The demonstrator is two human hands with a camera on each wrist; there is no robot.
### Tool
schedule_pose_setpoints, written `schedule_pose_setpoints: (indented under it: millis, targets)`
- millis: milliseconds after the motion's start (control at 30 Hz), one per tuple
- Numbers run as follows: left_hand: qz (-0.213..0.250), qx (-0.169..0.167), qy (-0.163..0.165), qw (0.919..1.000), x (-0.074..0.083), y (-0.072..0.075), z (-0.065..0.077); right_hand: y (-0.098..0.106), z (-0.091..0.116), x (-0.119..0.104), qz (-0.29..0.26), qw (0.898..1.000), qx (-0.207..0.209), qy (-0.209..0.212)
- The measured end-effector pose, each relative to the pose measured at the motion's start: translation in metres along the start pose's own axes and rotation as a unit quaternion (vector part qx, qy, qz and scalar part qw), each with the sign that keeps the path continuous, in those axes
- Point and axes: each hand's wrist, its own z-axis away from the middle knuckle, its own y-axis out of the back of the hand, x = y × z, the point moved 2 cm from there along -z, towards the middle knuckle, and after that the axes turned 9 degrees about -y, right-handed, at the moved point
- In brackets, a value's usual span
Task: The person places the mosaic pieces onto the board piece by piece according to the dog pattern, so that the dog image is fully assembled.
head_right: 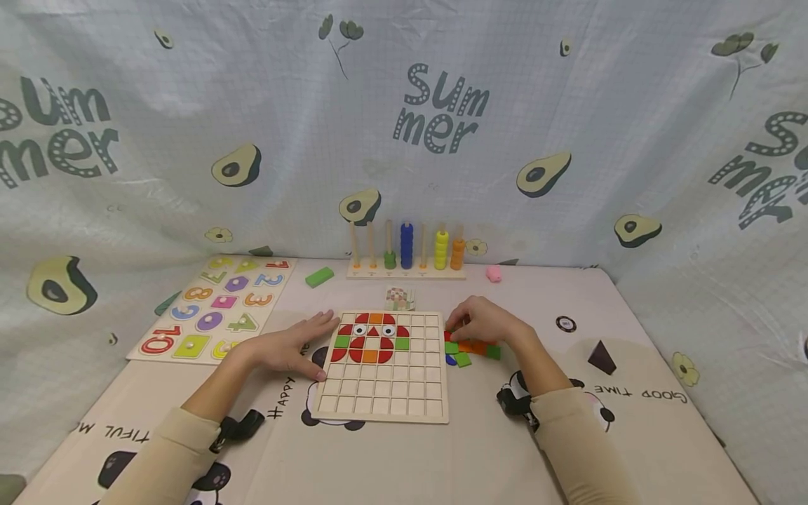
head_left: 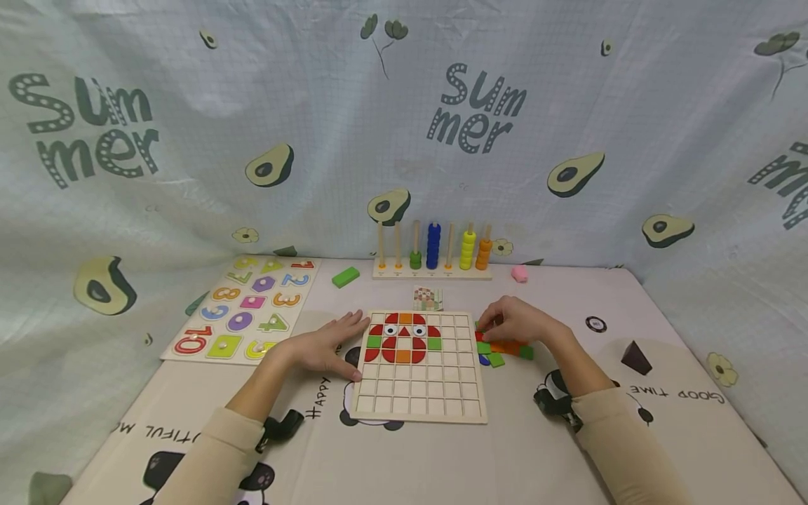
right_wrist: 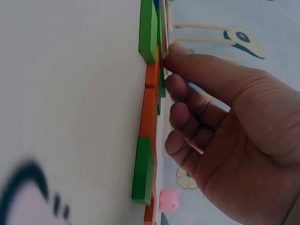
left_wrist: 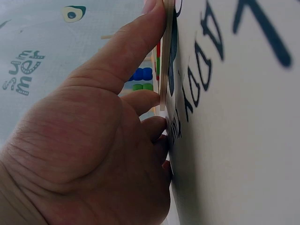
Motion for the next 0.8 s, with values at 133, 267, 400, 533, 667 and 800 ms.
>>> schedule_pose_setpoints:
  millis: [133, 267, 400, 533, 667, 800]
  targets:
    - [-0.002, 0.001, 0.002, 1.0000, 0.000, 0.000, 0.000, -0.005, -0.003, -0.005, 0.015, 1.000, 0.011, -0.020]
    - [-0.005, 0.002, 0.008, 1.0000, 0.000, 0.000, 0.000, -0.006, -0.002, -0.010, 0.025, 0.999, 0.018, -0.039]
    - [-0.004, 0.002, 0.009, 1.0000, 0.000, -0.001, 0.000, -0.007, -0.001, -0.012, 0.032, 0.998, 0.004, -0.044]
    - [-0.001, 0.003, 0.007, 1.0000, 0.000, -0.002, 0.000, -0.009, -0.001, -0.011, 0.032, 0.998, -0.009, -0.055]
    - [0.002, 0.004, 0.006, 1.0000, 0.001, -0.001, 0.000, -0.009, -0.001, -0.011, 0.020, 0.998, -0.017, -0.052]
    - [0.005, 0.003, 0.006, 1.0000, 0.002, 0.000, 0.000, -0.008, 0.000, -0.010, 0.006, 0.999, -0.030, -0.023]
